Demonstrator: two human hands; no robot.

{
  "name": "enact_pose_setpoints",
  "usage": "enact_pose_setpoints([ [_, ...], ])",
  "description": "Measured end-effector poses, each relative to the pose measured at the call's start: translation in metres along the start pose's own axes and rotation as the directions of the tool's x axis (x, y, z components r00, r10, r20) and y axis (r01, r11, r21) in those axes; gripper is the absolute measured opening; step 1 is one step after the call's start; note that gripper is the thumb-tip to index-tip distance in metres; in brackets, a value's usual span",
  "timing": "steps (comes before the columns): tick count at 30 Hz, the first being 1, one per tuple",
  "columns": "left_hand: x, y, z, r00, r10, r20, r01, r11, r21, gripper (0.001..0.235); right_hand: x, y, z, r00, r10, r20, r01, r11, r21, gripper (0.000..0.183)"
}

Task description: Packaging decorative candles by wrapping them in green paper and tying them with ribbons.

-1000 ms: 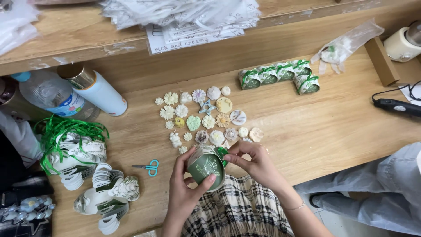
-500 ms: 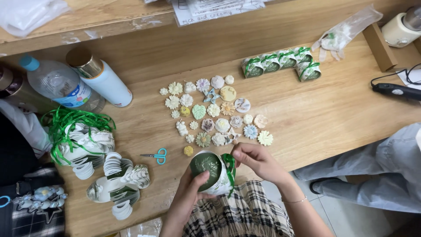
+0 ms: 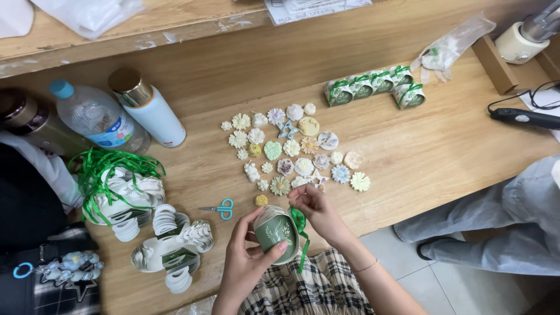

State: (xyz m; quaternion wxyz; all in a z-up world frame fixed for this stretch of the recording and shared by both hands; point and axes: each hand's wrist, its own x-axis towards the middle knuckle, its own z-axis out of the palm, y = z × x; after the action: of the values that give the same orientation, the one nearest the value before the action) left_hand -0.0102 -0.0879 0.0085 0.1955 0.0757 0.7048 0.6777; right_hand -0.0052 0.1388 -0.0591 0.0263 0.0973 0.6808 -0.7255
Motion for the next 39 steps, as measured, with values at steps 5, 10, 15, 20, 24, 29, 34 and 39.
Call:
enact_pose_setpoints([
  [5,-0.001,0.003,-0.016,0.999,0.005,-0.035,-0.006,0.999,-0.037,0.079,-0.013,-0.029,0.018,0.984,0.16,0.083,-0.159,0.987,-0.016,0.036],
  [10,-0.002,-0.004,-0.025,1.0,-0.025,0.005,0.025,0.998,0.059,0.081,-0.019,-0.076,0.031,0.995,-0.026,0.094,0.021,0.998,0.06,0.04],
  [15,-0.004,-0.014,-0.027,0.996,-0.034,0.08,0.047,0.984,-0.171,0.077,-0.006,-0.003,0.011,0.998,0.032,-0.046,-0.033,0.999,-0.009,0.019],
  [20,-0.005,-0.007,-0.028,0.998,-0.037,0.058,0.045,0.99,-0.133,0.074,-0.008,-0.009,0.01,0.972,0.166,-0.166,-0.173,0.984,-0.032,0.028],
  [24,0.002,-0.014,-0.024,0.999,-0.042,0.009,0.043,0.99,-0.133,0.076,-0.023,-0.046,0.012,0.973,0.082,-0.217,-0.119,0.979,-0.165,0.036],
  [29,0.012,-0.014,-0.008,0.998,-0.001,0.062,0.005,0.998,-0.065,0.076,-0.04,-0.054,0.005,0.999,-0.043,-0.011,0.042,0.99,-0.135,0.035],
  [34,0.029,-0.006,0.011,0.99,-0.025,0.136,0.02,0.999,0.042,0.076,-0.031,-0.028,-0.026,0.993,0.076,-0.093,-0.084,0.993,-0.089,0.019],
  [39,0.042,0.0,0.038,0.976,-0.07,0.208,0.098,0.987,-0.124,0.074,-0.02,-0.029,-0.06,0.981,0.191,-0.015,-0.19,0.981,0.042,0.022],
])
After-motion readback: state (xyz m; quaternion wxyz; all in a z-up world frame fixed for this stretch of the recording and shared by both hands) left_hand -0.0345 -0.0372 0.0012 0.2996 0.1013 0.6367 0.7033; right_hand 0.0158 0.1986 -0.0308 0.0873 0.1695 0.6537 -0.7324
